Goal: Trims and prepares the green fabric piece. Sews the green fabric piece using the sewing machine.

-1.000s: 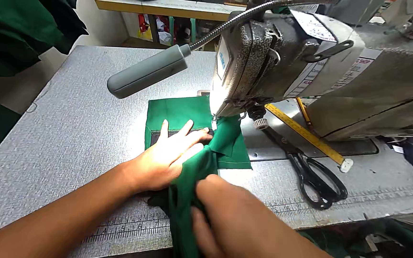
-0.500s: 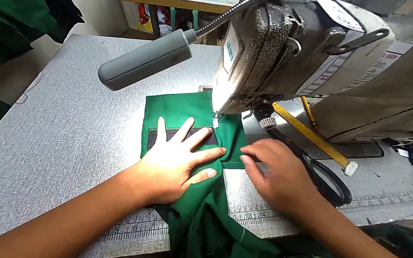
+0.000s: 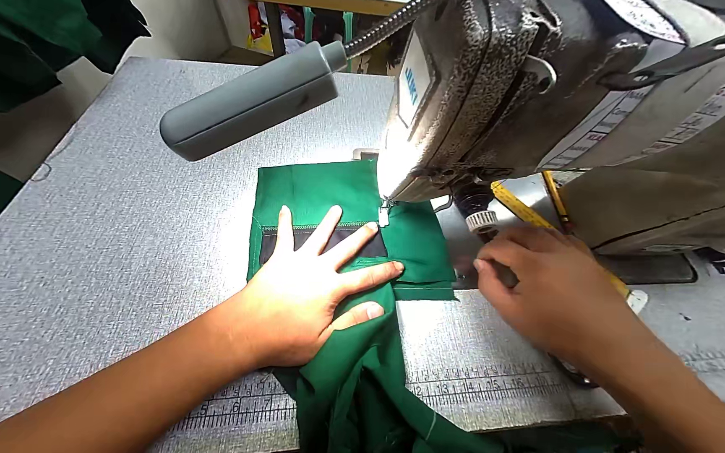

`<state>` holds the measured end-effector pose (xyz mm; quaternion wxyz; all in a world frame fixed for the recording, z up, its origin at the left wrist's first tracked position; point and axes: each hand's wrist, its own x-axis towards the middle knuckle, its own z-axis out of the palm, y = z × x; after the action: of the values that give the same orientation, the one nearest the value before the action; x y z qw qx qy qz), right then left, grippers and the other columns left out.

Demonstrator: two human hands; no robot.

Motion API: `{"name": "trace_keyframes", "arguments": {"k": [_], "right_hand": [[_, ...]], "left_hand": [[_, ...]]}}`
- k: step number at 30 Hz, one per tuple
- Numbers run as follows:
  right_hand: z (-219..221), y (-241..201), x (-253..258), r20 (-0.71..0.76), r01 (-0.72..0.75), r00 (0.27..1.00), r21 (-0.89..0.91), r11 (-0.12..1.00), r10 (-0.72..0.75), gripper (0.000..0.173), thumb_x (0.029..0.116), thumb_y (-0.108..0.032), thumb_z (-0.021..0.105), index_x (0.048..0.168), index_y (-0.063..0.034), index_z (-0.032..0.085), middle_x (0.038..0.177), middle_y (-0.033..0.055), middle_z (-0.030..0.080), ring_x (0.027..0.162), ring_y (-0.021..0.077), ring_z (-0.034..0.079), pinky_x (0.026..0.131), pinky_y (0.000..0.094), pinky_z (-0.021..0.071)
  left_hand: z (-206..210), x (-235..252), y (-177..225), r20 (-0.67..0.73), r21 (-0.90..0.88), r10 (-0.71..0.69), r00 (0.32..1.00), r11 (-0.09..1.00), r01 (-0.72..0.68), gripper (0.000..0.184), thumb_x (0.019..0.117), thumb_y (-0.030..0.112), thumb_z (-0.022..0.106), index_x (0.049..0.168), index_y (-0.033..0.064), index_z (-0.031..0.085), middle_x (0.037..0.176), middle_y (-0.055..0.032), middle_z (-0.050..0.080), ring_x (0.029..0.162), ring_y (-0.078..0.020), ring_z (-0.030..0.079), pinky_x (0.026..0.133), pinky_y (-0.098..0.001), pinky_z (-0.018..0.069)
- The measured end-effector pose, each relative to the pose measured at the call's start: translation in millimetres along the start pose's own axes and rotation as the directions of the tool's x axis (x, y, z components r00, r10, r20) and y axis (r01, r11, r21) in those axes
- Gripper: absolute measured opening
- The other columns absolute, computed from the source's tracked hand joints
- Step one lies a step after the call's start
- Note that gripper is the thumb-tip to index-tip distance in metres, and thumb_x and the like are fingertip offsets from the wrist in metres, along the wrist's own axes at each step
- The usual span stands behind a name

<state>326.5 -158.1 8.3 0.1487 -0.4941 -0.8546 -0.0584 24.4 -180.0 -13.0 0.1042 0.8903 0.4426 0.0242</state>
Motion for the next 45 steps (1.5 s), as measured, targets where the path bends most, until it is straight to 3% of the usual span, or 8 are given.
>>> {"name": "trace_keyframes", "arguments": {"k": [5, 8, 18, 26, 31, 36, 40, 45], "right_hand": [[-0.1, -24.0, -4.0, 0.147, 0.281, 0.941, 0.163, 0.946, -0.305, 0.069, 0.0999, -0.065, 0.037, 0.14, -0.0151, 0.062, 0.147, 0.0048, 0.059, 0.142, 0.0255, 0.049, 0.112, 0.0583, 0.0407], [11.1, -29.5, -9.5, 0.225, 0.356, 0.883, 0.25, 0.901, -0.411, 0.079, 0.0976, -0.075, 0.027, 0.151, -0.0219, 0.051, 0.155, -0.0001, 0.051, 0.149, 0.0236, 0.041, 0.116, 0.0598, 0.0347], [19.2, -15.4, -7.0, 0.214, 0.382, 0.873, 0.262, 0.887, -0.439, 0.073, 0.0971, -0.077, 0.025, 0.148, -0.0319, 0.054, 0.156, -0.0017, 0.05, 0.149, 0.024, 0.04, 0.117, 0.0641, 0.0308], [21.4, -17.5, 13.8, 0.216, 0.372, 0.882, 0.224, 0.901, -0.418, 0.074, 0.095, -0.076, 0.033, 0.143, -0.0265, 0.06, 0.156, 0.0001, 0.05, 0.147, 0.0252, 0.042, 0.114, 0.0612, 0.0346], [19.1, -23.6, 15.8, 0.194, 0.384, 0.883, 0.227, 0.895, -0.428, 0.075, 0.0949, -0.075, 0.034, 0.137, -0.0205, 0.065, 0.148, -0.0011, 0.058, 0.14, 0.0215, 0.05, 0.113, 0.0562, 0.0379], [22.0, -17.2, 15.5, 0.17, 0.353, 0.891, 0.321, 0.879, -0.42, 0.076, 0.0952, -0.073, 0.038, 0.14, -0.0156, 0.059, 0.147, 0.0017, 0.057, 0.141, 0.0196, 0.048, 0.117, 0.0541, 0.0355], [22.9, -15.1, 15.4, 0.192, 0.347, 0.889, 0.311, 0.885, -0.416, 0.083, 0.0951, -0.075, 0.035, 0.152, -0.016, 0.049, 0.148, 0.0019, 0.056, 0.141, 0.019, 0.047, 0.118, 0.0549, 0.0325], [23.8, -16.5, 17.3, 0.226, 0.366, 0.878, 0.251, 0.896, -0.422, 0.077, 0.0942, -0.076, 0.034, 0.148, -0.0244, 0.056, 0.148, 0.0034, 0.055, 0.14, 0.0221, 0.048, 0.117, 0.0596, 0.0319]], "left_hand": [[0.3, -1.8, -5.4, -0.008, -0.005, 0.035, 0.999, 0.999, -0.035, 0.05, 0.1004, 0.067, 0.023, 0.149, 0.0627, 0.036, 0.17, 0.0045, 0.023, 0.157, -0.0416, 0.007, 0.104, -0.089, 0.0021], [0.2, -3.3, -16.2, -0.032, -0.015, 0.099, 0.995, 0.995, -0.099, 0.05, 0.1004, 0.067, 0.022, 0.147, 0.0637, 0.038, 0.169, 0.0077, 0.025, 0.157, -0.0408, 0.008, 0.104, -0.0893, 0.0016], [2.6, 1.9, -24.7, -0.08, -0.018, 0.136, 0.987, 0.99, -0.138, 0.049, 0.1004, 0.067, 0.021, 0.146, 0.0638, 0.041, 0.167, 0.0083, 0.03, 0.155, -0.0472, 0.011, 0.101, -0.0914, 0.0035], [-3.8, 17.7, -38.4, -0.108, 0.026, 0.137, 0.985, 0.991, -0.135, 0.053, 0.0976, 0.072, 0.022, 0.145, 0.062, 0.044, 0.166, 0.0038, 0.034, 0.154, -0.0488, 0.015, 0.101, -0.0912, 0.0037], [-15.1, 12.3, -12.0, -0.165, 0.125, 0.154, 0.974, 0.983, -0.134, 0.047, 0.1023, 0.055, 0.035, 0.135, 0.0417, 0.065, 0.153, 0.0072, 0.053, 0.152, -0.0353, 0.032, 0.104, -0.0888, 0.0074], [3.5, 4.9, -22.6, -0.22, -0.045, 0.147, 0.964, 0.986, -0.161, 0.046, 0.1048, 0.054, 0.033, 0.145, 0.0459, 0.055, 0.153, 0.0119, 0.053, 0.15, -0.0321, 0.037, 0.102, -0.0902, 0.0109], [2.4, 3.4, -22.4, -0.256, -0.105, 0.054, 0.965, 0.991, -0.084, 0.065, 0.0976, 0.059, 0.043, 0.154, 0.0265, 0.045, 0.154, 0.0095, 0.051, 0.151, -0.0244, 0.036, 0.11, -0.0844, 0.0143], [2.9, 2.5, -24.3, -0.177, -0.015, 0.039, 0.983, 0.999, -0.042, 0.062, 0.0974, 0.067, 0.032, 0.149, 0.0395, 0.052, 0.16, 0.0117, 0.044, 0.155, -0.0333, 0.026, 0.102, -0.0903, 0.0037]]}}
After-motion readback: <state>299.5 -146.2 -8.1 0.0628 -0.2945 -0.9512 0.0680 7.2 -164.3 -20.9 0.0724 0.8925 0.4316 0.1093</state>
